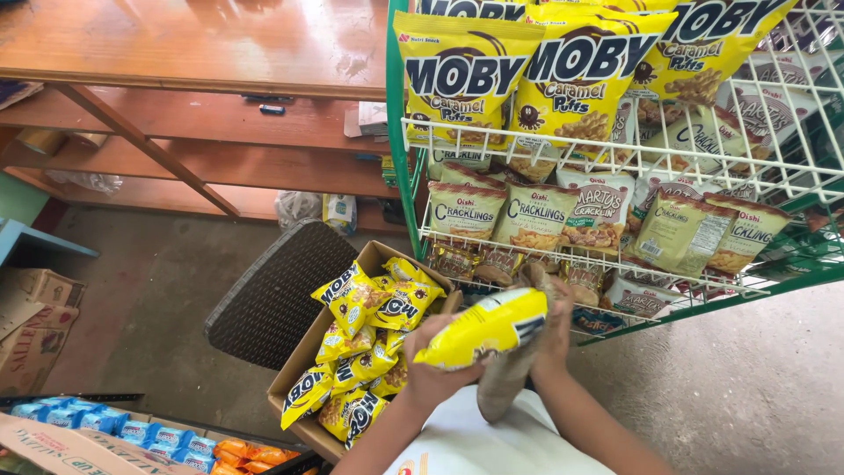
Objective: The person wipes yellow snack packets with a cloth, taking them from a cardboard box and placing them on a wooden table. The person then returns to the box to continue wiping more packets.
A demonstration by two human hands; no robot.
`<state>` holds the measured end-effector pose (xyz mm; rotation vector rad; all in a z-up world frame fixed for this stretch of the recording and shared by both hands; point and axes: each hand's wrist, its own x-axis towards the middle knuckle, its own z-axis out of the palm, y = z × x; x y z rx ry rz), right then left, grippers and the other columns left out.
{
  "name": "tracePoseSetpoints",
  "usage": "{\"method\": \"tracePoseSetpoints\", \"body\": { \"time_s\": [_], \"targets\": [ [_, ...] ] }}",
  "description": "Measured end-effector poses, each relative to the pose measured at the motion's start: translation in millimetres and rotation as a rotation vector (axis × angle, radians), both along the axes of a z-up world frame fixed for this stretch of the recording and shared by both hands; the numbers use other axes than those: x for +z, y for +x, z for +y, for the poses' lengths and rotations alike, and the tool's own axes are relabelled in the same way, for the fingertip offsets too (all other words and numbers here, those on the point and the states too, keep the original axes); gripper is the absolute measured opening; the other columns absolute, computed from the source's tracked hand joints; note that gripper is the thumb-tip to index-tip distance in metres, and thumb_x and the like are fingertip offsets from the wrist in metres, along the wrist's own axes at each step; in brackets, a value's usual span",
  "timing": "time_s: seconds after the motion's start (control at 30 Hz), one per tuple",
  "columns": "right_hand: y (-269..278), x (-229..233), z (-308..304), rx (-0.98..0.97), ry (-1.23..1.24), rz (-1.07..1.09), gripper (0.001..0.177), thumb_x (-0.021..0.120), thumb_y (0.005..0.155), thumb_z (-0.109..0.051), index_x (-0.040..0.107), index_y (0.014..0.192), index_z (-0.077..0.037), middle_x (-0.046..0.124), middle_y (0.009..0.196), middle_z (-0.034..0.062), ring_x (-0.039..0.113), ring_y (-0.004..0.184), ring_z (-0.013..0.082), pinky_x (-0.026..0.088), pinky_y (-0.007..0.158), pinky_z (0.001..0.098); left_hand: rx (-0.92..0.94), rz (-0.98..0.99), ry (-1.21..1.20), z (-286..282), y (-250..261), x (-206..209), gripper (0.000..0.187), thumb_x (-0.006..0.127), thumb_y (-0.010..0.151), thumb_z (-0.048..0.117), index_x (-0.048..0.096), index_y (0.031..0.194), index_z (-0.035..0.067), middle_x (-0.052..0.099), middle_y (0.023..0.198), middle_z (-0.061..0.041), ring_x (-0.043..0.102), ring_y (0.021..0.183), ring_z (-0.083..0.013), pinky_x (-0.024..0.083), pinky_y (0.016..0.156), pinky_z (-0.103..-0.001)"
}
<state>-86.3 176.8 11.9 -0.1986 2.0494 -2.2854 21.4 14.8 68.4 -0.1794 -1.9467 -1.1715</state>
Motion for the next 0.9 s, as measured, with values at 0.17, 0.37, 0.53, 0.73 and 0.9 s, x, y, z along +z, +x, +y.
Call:
{"method": "tracePoseSetpoints", "body": {
  "time_s": [0.17,0.37,0.53,0.73,0.9],
  "targets": [
    [1.9,-3.1,3.5,0.001,0.103,0.105,0.047,0.029,0.11,-0.046,0.045,0.131,-0.006,0.057,0.113,0.0091,0.054,0.096,0.015,0.045,0.089,0.0317,0.038,-0.151,0.227,-4.6,-1.2,-2.3,0.065,0.091,0.065,0.011,0.06,0.121,0.002,0.075,0.108,-0.014,0.075,0.084,-0.0239,0.062,0.075,-0.033],
    [-30.7,3.1,39.7,-0.066,0.221,0.277,0.019,0.065,0.1,-0.018,0.061,0.11,-0.003,0.066,0.094,0.0063,0.057,0.079,0.0133,0.049,0.074,0.027,-0.637,-0.797,0.333,-51.3,10.3,-33.5,0.121,0.08,0.06,0.069,0.042,0.145,-0.008,0.057,0.143,-0.021,0.054,0.13,-0.0316,0.039,0.114,-0.042],
    [-16.9,35.9,37.7,0.017,0.466,0.502,0.034,0.071,0.089,-0.017,0.069,0.122,-0.007,0.071,0.107,0.0106,0.065,0.083,0.0201,0.052,0.076,0.0301,-1.005,-0.642,0.337,-73.8,9.8,-31.4,0.111,0.034,0.083,0.097,0.057,0.134,0.0,0.051,0.152,-0.02,0.041,0.149,-0.0365,0.031,0.121,-0.046],
    [-14.6,39.6,22.3,0.109,0.448,0.65,0.019,0.08,0.079,-0.01,0.073,0.095,-0.004,0.075,0.08,0.0064,0.061,0.055,0.0119,0.05,0.051,0.0236,-0.372,-0.84,-0.132,-35.8,3.9,41.1,0.121,0.092,0.057,0.042,0.032,0.154,0.002,0.047,0.154,-0.017,0.049,0.139,-0.0342,0.038,0.113,-0.043],
    [-9.9,51.7,10.3,0.181,0.441,0.583,0.012,0.076,0.081,-0.015,0.071,0.084,-0.005,0.066,0.069,0.0028,0.053,0.054,0.0138,0.045,0.054,0.0263,-0.131,-0.805,-0.189,-9.1,2.7,19.8,0.081,0.085,0.066,0.054,0.06,0.132,0.014,0.072,0.106,-0.009,0.069,0.088,-0.0297,0.052,0.075,-0.039]
  ]
}}
